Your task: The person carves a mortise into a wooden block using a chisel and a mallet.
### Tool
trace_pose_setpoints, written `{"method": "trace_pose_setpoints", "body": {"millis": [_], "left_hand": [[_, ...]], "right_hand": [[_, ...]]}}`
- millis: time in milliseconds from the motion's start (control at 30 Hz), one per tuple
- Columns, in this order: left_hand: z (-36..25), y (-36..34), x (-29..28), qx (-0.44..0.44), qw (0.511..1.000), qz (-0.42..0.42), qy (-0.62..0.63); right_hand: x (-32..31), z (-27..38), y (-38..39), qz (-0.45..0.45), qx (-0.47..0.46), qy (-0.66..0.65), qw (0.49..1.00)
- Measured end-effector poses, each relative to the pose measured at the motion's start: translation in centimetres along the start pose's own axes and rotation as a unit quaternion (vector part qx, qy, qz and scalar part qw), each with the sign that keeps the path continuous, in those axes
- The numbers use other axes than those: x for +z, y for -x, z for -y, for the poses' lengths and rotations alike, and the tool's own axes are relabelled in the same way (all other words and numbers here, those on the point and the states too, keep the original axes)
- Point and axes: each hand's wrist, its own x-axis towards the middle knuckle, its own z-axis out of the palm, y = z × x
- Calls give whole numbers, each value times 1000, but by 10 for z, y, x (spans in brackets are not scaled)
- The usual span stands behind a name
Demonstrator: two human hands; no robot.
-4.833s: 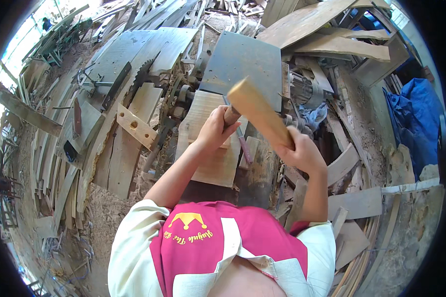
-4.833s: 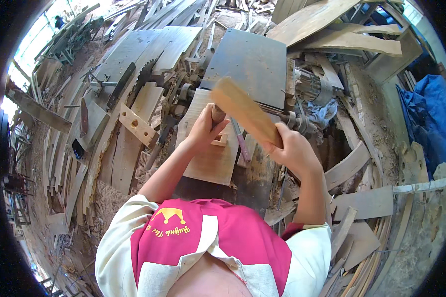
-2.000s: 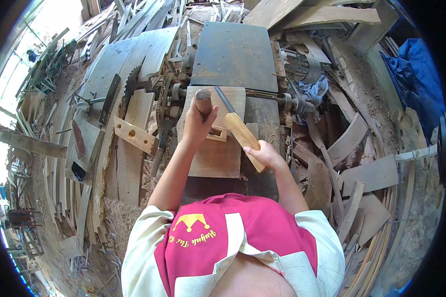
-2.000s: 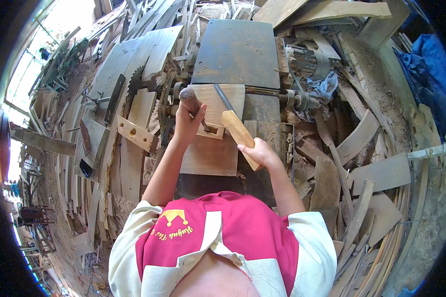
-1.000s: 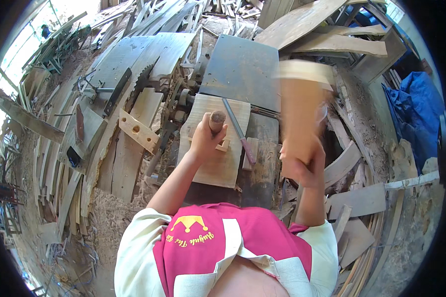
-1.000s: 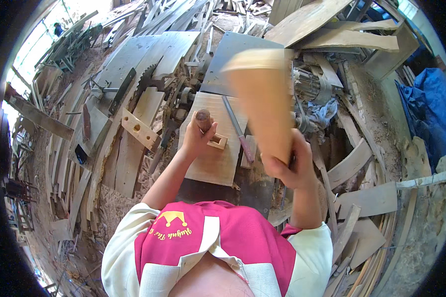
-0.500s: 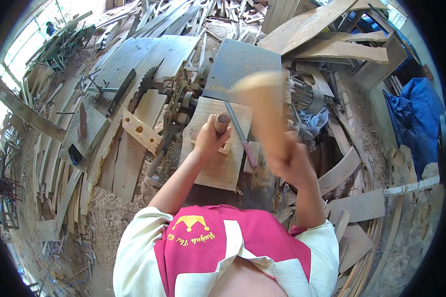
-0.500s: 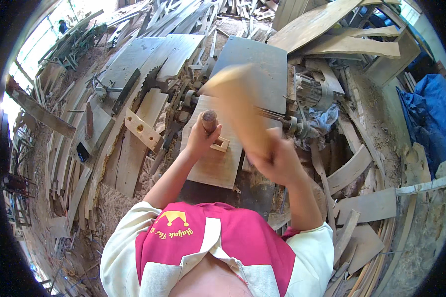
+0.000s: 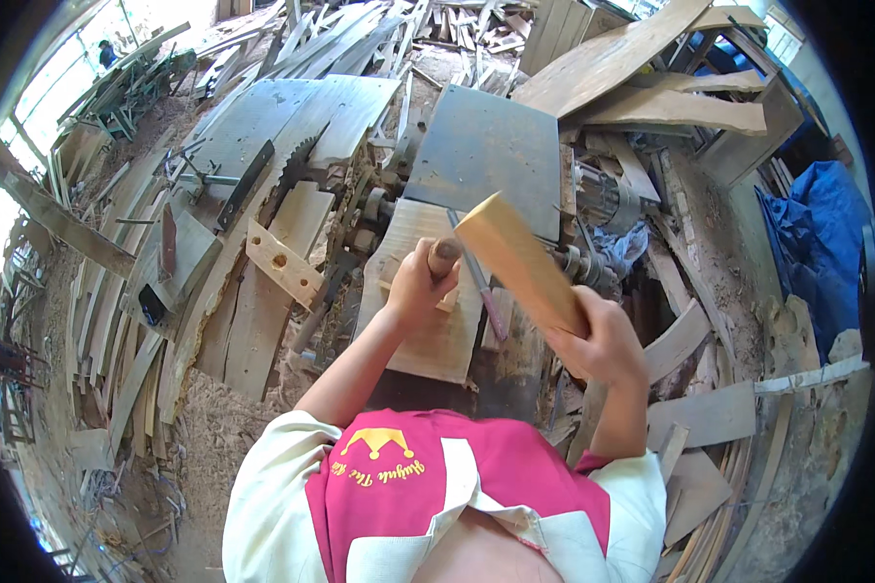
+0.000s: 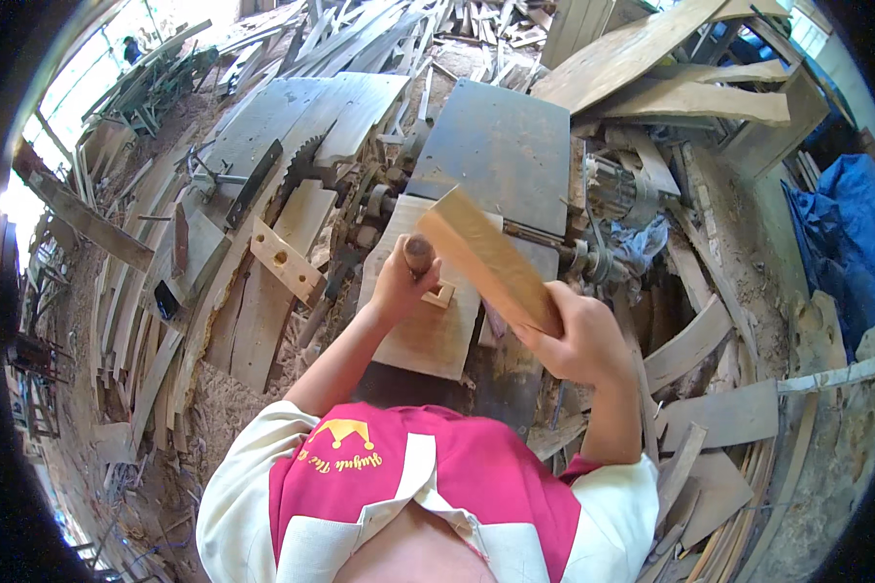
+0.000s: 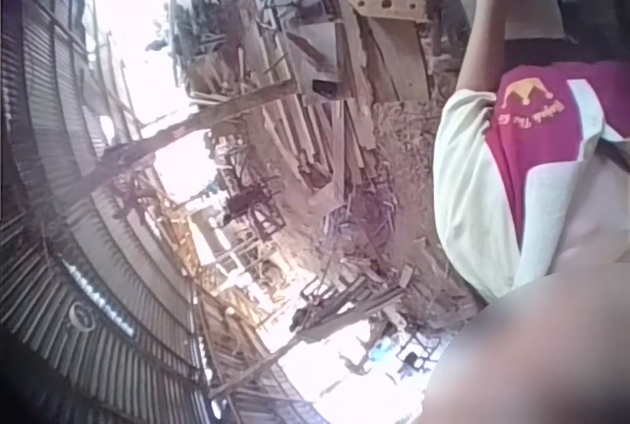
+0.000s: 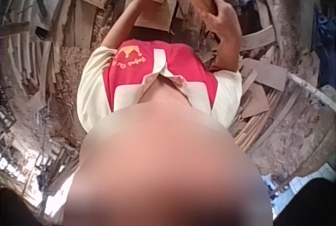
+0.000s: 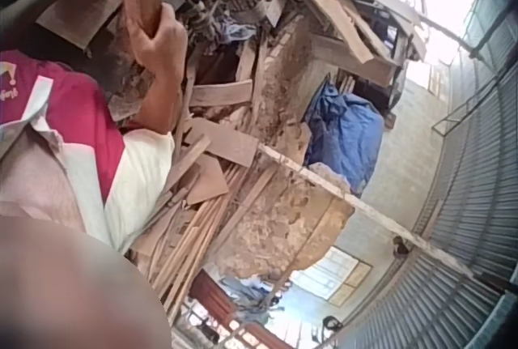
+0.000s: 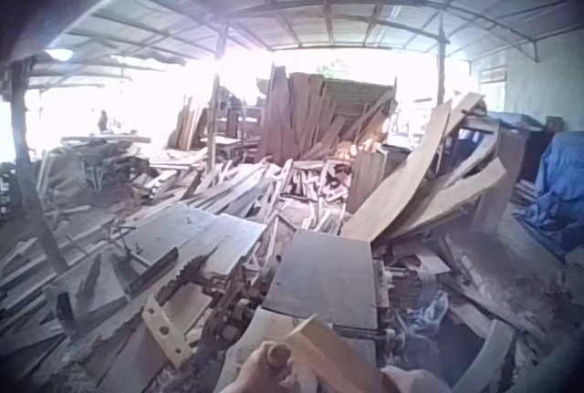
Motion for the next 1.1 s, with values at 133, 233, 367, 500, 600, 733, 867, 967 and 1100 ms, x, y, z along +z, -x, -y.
{"method": "trace_pose_setpoints", "body": {"millis": [133, 233, 367, 500, 600, 733, 867, 967, 1100], "left_hand": [[-9, 4, 7, 68, 992, -21, -103], [-7, 4, 9, 62, 994, -11, -89], [-7, 15, 5, 72, 991, -4, -109], [-15, 8, 11, 52, 992, 6, -112], [-3, 11, 13, 26, 999, 26, -37], [-10, 8, 9, 31, 996, -3, -78], [-15, 8, 12, 46, 996, 4, -72], [-17, 9, 10, 49, 996, 7, -75], [-1, 14, 8, 79, 991, 4, -104]], "right_hand": [[28, -10, -4, -234, -152, -407, 869], [17, -4, -11, -98, -56, -179, 977], [0, -7, 0, -78, -37, -88, 992], [27, -3, -4, -209, -163, -477, 838], [14, -1, -6, -51, -46, -49, 996], [6, 3, 8, -64, -51, -98, 992], [31, 3, 4, -180, -124, -304, 927], [24, 8, -1, -37, 13, 123, 992], [16, -19, 7, -7, 11, -159, 987]]}}
